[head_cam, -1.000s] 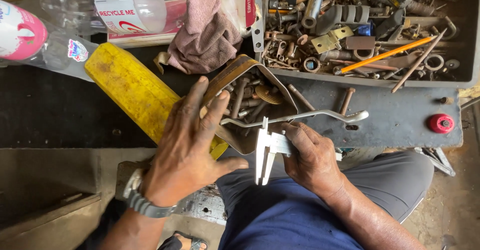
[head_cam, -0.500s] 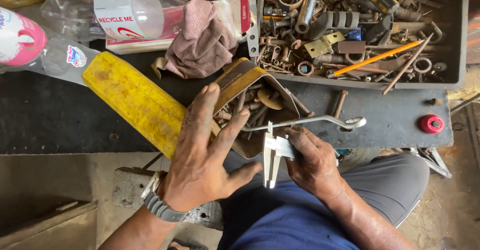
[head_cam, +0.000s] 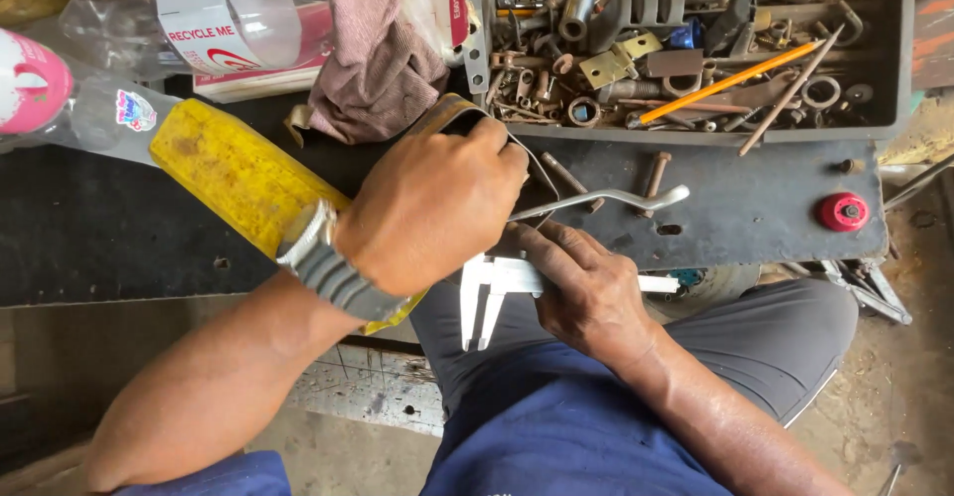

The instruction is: Searching through a container of miscellaneous hardware and measuring specific bolts using a vernier caliper

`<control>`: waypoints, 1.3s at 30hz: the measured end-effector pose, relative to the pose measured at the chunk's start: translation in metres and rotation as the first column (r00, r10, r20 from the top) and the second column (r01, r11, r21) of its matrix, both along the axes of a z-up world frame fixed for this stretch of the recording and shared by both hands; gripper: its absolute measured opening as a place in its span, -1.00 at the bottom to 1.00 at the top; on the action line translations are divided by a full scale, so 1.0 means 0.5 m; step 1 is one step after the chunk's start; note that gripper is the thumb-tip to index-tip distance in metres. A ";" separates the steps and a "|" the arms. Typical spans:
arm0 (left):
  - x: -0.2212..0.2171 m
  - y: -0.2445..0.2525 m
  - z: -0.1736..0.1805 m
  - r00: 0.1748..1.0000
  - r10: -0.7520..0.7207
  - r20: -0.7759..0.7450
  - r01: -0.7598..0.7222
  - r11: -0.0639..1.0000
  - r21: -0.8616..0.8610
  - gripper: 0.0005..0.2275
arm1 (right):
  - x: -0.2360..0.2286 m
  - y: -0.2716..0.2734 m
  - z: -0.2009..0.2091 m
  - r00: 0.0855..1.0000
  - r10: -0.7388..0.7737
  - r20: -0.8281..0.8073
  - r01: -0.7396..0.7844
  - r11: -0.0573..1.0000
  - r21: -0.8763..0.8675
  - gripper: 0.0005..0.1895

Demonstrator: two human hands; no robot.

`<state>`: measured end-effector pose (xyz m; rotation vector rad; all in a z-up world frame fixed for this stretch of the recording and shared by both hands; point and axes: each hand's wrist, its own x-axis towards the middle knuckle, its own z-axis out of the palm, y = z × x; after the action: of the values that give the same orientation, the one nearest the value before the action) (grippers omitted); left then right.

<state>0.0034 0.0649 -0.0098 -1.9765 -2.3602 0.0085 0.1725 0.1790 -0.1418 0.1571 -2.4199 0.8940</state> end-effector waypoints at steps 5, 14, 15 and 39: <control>-0.015 0.008 0.001 0.998 -0.016 -0.060 0.004 0.982 -0.186 -0.90 | 0.001 0.005 0.000 1.000 0.013 0.001 -0.013 0.997 0.081 -0.21; -0.015 0.004 0.034 0.992 0.027 0.127 0.023 0.927 -0.374 -0.90 | 0.000 0.012 0.019 0.999 0.020 0.028 -0.022 0.996 0.089 -0.30; -0.010 0.000 0.052 0.981 0.083 0.178 -0.017 0.938 -0.347 -0.85 | -0.002 0.012 0.023 1.000 0.010 0.012 -0.010 0.997 0.077 -0.32; -0.017 -0.165 0.076 0.877 0.118 0.466 -0.366 0.793 0.487 -0.88 | -0.003 0.004 -0.010 0.999 0.009 0.053 -0.014 0.995 0.097 -0.18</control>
<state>-0.0050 -0.0178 0.0282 -1.4655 -2.4244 -1.0742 0.1709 0.1808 -0.1468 0.1864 -2.5146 0.7949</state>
